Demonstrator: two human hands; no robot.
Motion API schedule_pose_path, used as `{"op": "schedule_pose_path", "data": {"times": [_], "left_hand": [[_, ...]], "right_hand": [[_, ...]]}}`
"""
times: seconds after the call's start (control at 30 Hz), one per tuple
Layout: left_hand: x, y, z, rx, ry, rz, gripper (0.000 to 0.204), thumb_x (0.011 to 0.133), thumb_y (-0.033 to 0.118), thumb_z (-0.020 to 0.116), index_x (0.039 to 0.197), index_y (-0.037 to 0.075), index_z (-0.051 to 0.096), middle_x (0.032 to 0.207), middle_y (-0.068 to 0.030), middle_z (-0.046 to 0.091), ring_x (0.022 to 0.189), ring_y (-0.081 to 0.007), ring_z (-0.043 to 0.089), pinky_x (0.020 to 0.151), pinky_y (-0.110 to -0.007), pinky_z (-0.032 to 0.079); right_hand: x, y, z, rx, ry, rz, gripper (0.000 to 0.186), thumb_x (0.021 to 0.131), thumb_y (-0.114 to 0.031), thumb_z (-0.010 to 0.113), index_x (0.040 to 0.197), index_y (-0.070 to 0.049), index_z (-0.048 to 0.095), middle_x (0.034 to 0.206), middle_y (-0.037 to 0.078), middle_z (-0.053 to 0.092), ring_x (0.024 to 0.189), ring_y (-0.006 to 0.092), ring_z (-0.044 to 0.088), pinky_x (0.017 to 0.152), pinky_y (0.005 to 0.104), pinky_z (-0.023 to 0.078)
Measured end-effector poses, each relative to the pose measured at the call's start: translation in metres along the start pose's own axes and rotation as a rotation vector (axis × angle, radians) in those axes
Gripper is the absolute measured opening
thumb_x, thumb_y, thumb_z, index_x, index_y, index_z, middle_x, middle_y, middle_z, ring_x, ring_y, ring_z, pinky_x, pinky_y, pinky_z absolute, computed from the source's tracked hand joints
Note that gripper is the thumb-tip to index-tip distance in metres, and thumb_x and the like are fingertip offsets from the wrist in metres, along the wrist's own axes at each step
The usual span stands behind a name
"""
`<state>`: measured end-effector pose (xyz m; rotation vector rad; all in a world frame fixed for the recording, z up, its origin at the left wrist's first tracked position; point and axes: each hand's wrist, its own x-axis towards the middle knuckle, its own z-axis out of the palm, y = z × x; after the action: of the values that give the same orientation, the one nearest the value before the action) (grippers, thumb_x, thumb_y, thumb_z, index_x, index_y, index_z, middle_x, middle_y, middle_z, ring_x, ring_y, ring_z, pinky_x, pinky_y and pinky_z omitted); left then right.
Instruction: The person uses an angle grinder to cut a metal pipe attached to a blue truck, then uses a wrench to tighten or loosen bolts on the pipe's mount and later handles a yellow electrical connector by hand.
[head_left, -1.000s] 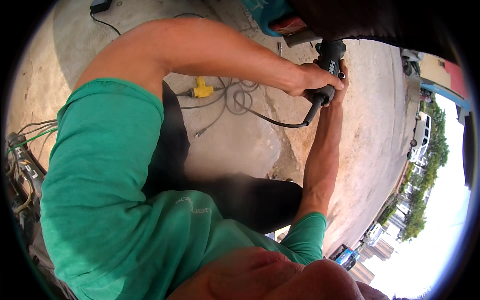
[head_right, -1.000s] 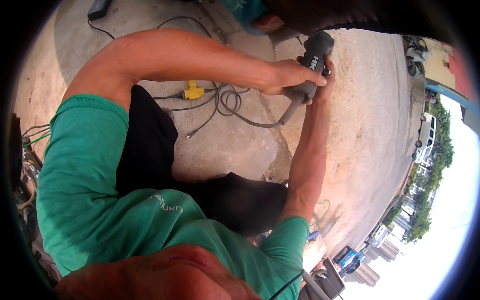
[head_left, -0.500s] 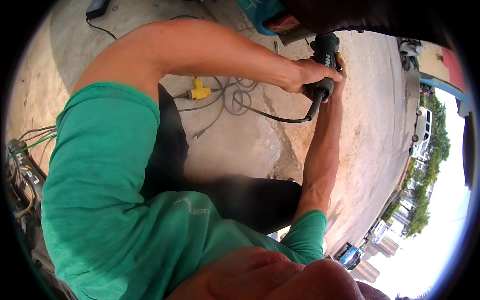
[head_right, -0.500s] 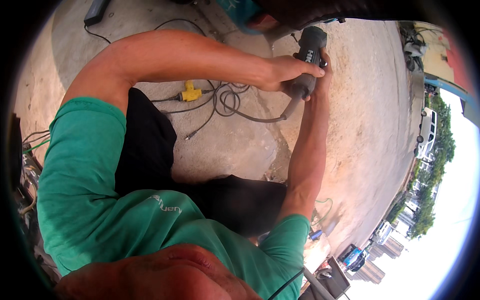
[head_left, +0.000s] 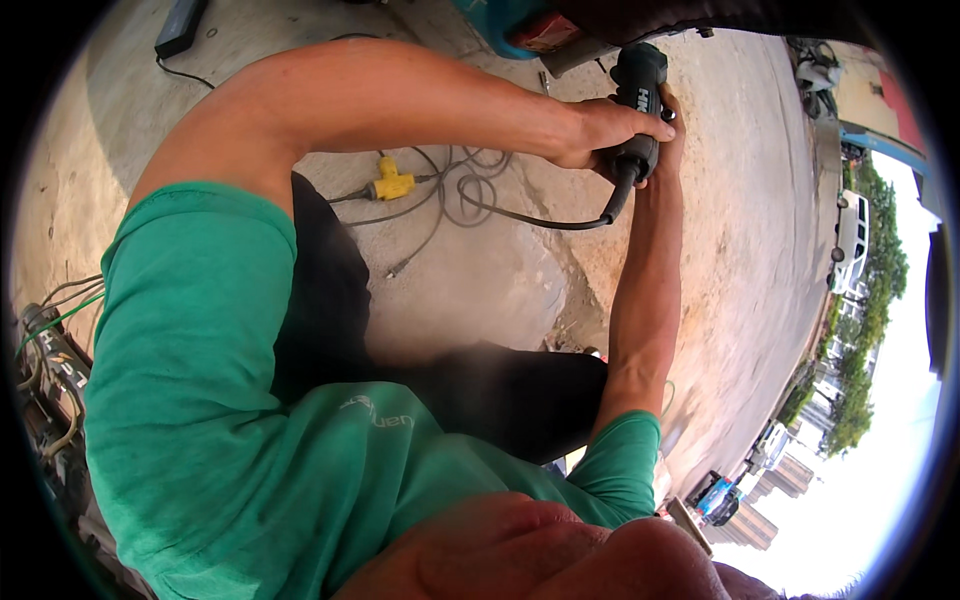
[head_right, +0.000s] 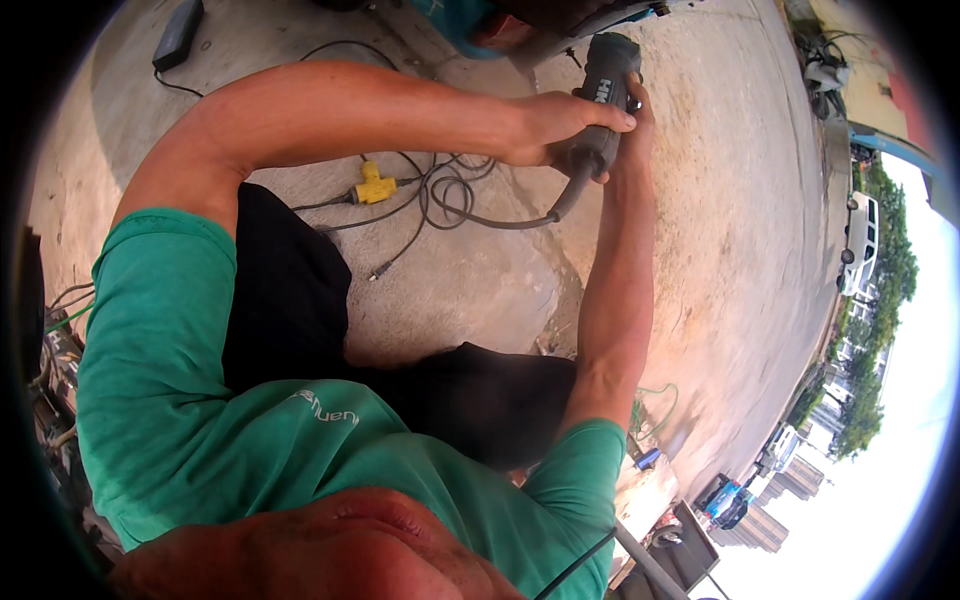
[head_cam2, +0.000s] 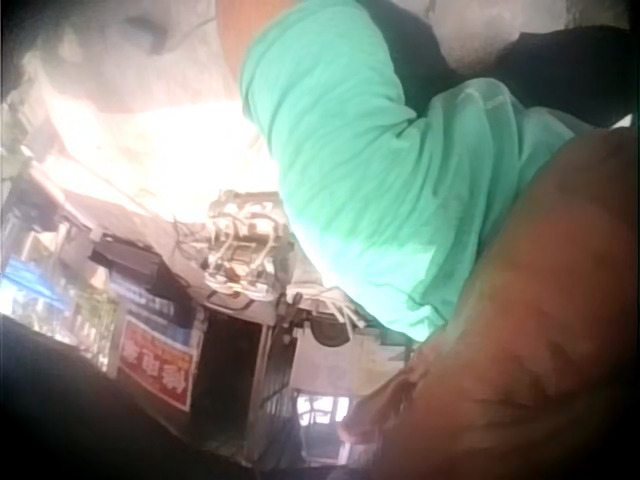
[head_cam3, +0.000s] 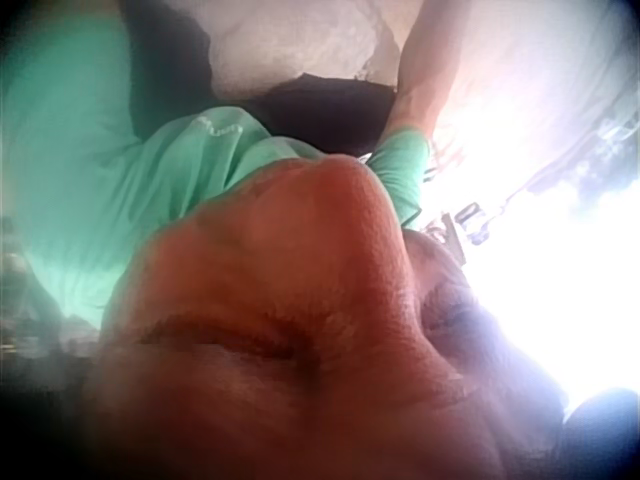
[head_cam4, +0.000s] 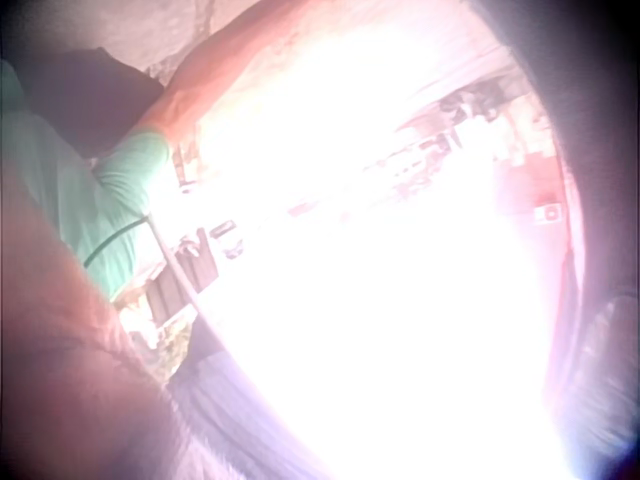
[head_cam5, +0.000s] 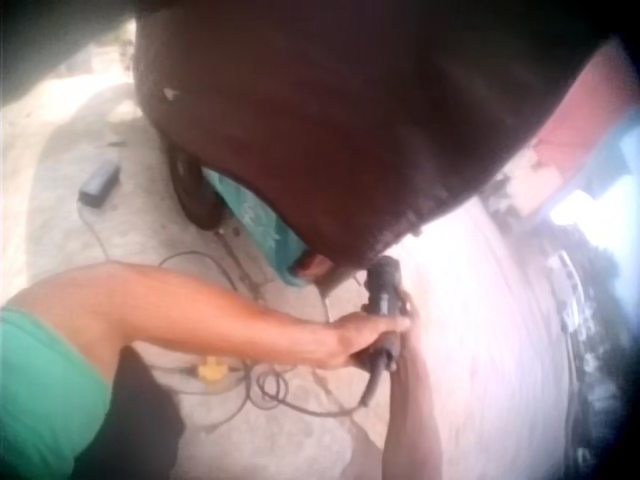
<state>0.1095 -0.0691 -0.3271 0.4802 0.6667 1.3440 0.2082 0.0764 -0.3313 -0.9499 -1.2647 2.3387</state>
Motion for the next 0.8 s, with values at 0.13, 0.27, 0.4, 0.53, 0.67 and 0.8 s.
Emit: {"op": "schedule_pose_path", "data": {"times": [0.13, 0.27, 0.4, 0.53, 0.67, 0.8], "left_hand": [[0.002, 0.0, 0.001, 0.031, -0.007, 0.009, 0.037, 0.094, 0.036, 0.068, 0.106, 0.002, 0.056, 0.08, -0.0091, 0.064, 0.07, -0.0214, 0.069, 0.067, -0.035, 0.062], [0.002, -0.001, 0.001, 0.039, 0.015, 0.0, 0.039, 0.095, 0.035, 0.067, 0.109, 0.001, 0.056, 0.084, -0.0108, 0.064, 0.07, -0.021, 0.07, 0.067, -0.033, 0.063], [0.001, 0.002, -0.001, 0.087, 0.021, 0.001, 0.04, 0.095, 0.034, 0.067, 0.11, -0.001, 0.056, 0.086, -0.0121, 0.065, 0.071, -0.0209, 0.071, 0.066, -0.032, 0.063], [-0.003, 0.004, 0.001, 0.123, 0.038, -0.025, 0.039, 0.095, 0.033, 0.067, 0.11, -0.001, 0.057, 0.083, -0.0117, 0.065, 0.069, -0.0207, 0.071, 0.063, -0.031, 0.063], [-0.004, 0.003, 0.0, 0.132, 0.035, -0.027, 0.039, 0.094, 0.033, 0.068, 0.108, -0.001, 0.057, 0.079, -0.0111, 0.065, 0.063, -0.0207, 0.07, 0.061, -0.031, 0.062], [-0.005, 0.003, -0.002, 0.234, 0.055, -0.055, 0.038, 0.092, 0.033, 0.069, 0.107, 0.0, 0.058, 0.078, -0.0093, 0.064, 0.062, -0.0195, 0.068, 0.058, -0.031, 0.06]], "right_hand": [[0.008, 0.004, -0.012, -0.013, 0.012, -0.03, 0.056, 0.096, -0.049, 0.055, 0.111, 0.004, 0.061, 0.092, 0.021, 0.069, 0.078, 0.0316, 0.069, 0.075, 0.0412, 0.059], [0.009, 0.005, -0.017, 0.003, -0.014, -0.039, 0.058, 0.097, -0.049, 0.054, 0.116, 0.004, 0.06, 0.095, 0.022, 0.069, 0.081, 0.0326, 0.07, 0.078, 0.0424, 0.06], [0.002, 0.006, -0.011, 0.094, -0.111, -0.043, 0.059, 0.098, -0.05, 0.051, 0.121, 0.004, 0.059, 0.098, 0.023, 0.069, 0.085, 0.0338, 0.07, 0.081, 0.0436, 0.059], [0.009, 0.009, -0.02, 0.042, -0.096, -0.056, 0.059, 0.099, -0.05, 0.048, 0.124, 0.002, 0.058, 0.1, 0.023, 0.069, 0.087, 0.0344, 0.07, 0.083, 0.0438, 0.059], [-0.001, 0.009, -0.013, 0.052, -0.12, -0.044, 0.059, 0.099, -0.051, 0.047, 0.125, 0.001, 0.058, 0.102, 0.023, 0.069, 0.089, 0.0338, 0.07, 0.084, 0.0434, 0.058], [-0.006, 0.013, -0.008, 0.083, -0.139, -0.032, 0.057, 0.099, -0.05, 0.049, 0.125, -0.001, 0.058, 0.103, 0.021, 0.069, 0.091, 0.0317, 0.07, 0.085, 0.0421, 0.058]]}}
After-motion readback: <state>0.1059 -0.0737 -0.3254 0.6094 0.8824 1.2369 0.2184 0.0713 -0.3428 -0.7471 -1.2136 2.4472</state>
